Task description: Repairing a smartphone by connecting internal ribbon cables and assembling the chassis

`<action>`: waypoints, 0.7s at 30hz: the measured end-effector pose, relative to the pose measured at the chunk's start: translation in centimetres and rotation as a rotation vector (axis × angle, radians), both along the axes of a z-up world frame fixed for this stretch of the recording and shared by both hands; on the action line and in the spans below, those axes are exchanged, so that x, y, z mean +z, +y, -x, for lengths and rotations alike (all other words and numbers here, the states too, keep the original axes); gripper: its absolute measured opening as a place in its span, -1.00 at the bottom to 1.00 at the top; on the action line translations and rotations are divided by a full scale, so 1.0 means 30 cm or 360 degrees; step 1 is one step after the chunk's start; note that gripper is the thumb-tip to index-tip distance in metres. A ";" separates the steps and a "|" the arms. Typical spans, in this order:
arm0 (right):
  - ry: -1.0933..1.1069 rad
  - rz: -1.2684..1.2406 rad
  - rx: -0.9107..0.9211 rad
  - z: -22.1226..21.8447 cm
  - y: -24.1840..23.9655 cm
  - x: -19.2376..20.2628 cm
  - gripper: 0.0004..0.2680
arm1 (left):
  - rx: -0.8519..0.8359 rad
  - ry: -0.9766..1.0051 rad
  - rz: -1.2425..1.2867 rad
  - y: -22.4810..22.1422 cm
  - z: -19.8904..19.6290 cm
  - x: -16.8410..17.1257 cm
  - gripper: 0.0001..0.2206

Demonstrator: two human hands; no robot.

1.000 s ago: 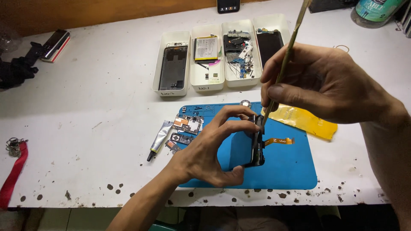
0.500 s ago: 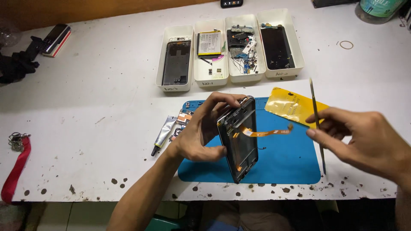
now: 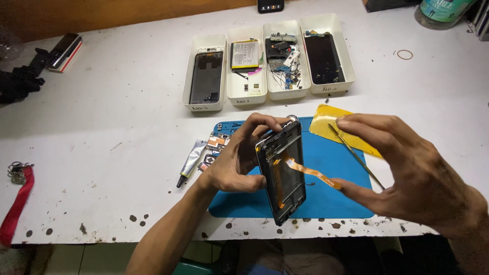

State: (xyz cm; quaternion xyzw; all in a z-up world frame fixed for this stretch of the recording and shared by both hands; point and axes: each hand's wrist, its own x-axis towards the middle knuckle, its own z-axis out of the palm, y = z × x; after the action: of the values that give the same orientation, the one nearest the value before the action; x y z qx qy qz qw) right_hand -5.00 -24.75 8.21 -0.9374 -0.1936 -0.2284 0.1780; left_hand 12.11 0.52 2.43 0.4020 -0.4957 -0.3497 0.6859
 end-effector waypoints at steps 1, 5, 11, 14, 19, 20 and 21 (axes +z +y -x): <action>0.0005 0.0002 -0.0003 -0.016 0.027 0.015 -0.30 | -0.0003 0.0005 0.0002 -0.002 0.006 -0.001 -0.39; -0.0563 0.0452 0.0103 -0.074 0.109 0.023 -0.81 | 0.0109 -0.0072 -0.0006 -0.011 0.025 0.002 -0.44; -0.0791 0.0506 -0.0017 -0.087 0.133 -0.042 -0.96 | 0.0260 -0.0200 -0.0042 -0.017 0.061 0.013 -0.44; -0.0800 0.0500 -0.0042 -0.075 0.130 -0.059 -0.97 | 0.0340 -0.0245 -0.0115 -0.022 0.077 0.016 -0.43; -0.0843 0.0484 -0.0096 -0.069 0.139 -0.080 -0.96 | 0.0428 -0.0309 -0.0199 -0.025 0.095 0.038 -0.42; -0.0850 0.0490 -0.0116 -0.066 0.138 -0.080 -0.97 | 0.0432 -0.0320 -0.0181 -0.025 0.098 0.041 -0.43; -0.0855 0.0498 -0.0136 -0.062 0.138 -0.079 -0.96 | 0.0435 -0.0330 -0.0162 -0.027 0.101 0.043 -0.44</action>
State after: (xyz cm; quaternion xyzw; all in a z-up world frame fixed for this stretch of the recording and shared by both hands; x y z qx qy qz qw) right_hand -3.15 -20.61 5.82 -0.8668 -0.2268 -0.4427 -0.0358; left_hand 9.07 -0.28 3.72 0.5337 -0.4862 -0.2345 0.6509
